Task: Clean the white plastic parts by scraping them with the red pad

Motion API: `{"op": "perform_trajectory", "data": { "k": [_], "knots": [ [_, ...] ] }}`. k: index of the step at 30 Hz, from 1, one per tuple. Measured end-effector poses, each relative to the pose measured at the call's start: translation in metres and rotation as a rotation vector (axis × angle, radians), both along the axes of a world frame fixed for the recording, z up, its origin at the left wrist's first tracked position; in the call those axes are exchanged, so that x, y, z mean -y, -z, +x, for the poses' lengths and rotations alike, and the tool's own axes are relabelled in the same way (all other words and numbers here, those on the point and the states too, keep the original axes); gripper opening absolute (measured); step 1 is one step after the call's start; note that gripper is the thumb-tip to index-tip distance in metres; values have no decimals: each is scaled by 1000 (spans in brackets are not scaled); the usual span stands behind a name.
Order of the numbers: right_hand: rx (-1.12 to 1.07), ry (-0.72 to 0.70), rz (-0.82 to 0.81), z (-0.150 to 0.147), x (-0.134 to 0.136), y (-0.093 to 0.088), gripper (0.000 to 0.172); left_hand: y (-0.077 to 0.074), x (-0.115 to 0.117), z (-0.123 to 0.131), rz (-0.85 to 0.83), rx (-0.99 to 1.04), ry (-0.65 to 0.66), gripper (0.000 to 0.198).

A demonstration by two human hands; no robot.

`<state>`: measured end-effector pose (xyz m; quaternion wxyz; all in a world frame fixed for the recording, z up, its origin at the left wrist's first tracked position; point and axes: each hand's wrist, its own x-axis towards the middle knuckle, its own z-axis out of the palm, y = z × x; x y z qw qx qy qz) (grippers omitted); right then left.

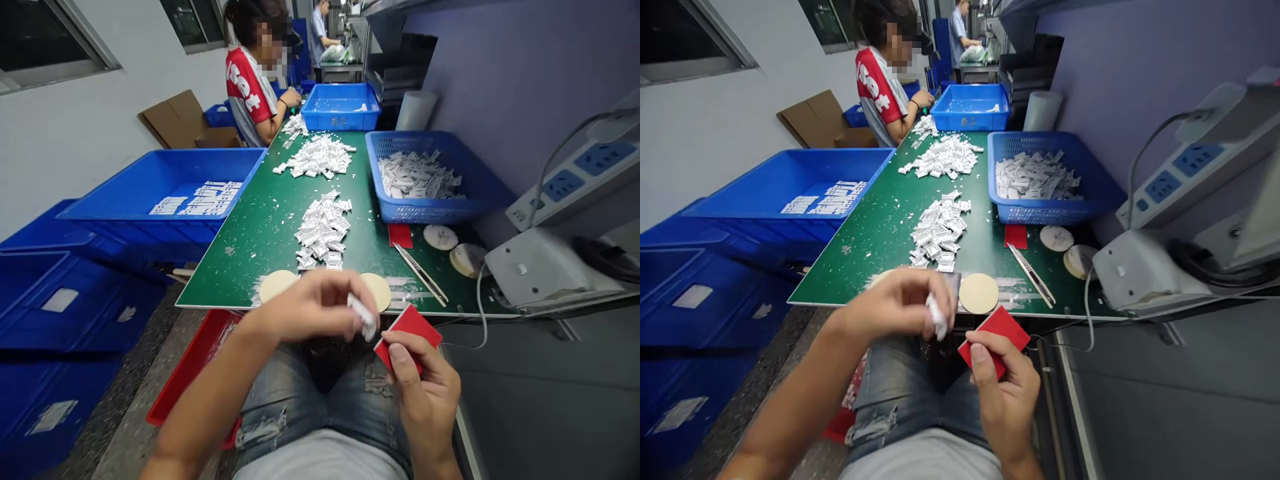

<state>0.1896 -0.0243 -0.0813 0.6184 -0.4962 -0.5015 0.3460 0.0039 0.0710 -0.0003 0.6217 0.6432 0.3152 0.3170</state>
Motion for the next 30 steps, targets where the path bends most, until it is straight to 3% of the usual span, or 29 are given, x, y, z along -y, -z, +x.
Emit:
{"op": "perform_trajectory", "data": {
  "k": [1,3,5,7,9,13,16,20,23,30],
  "knots": [
    [1,-6,-9,2,1,0,12,-8,-30,9,22,30,-32,11],
    [-8,-8,-33,3,4,-1,12,-22,-92,28,153,-43,-214,39],
    [-39,12,-68,2,8,-3,15,-27,-145,42,320,-342,-455,56],
    [-70,44,-122,1,12,-4,19,-22,-182,47,376,-485,-572,60],
    [-96,76,-176,2,16,-4,24,-7,-202,46,405,-611,-633,51],
    [-125,88,-231,5,18,-1,29,30,-215,41,397,-892,-635,42],
    [-151,80,-251,4,17,1,33,45,-223,44,375,-1030,-625,42],
    [-178,73,-284,-4,15,3,38,44,-230,50,346,-1076,-634,42],
    [-175,64,-277,-9,15,4,39,41,-224,50,320,-1003,-657,42],
    [-176,25,-296,-13,18,4,38,28,-201,39,145,-511,-685,38]
  ]
}}
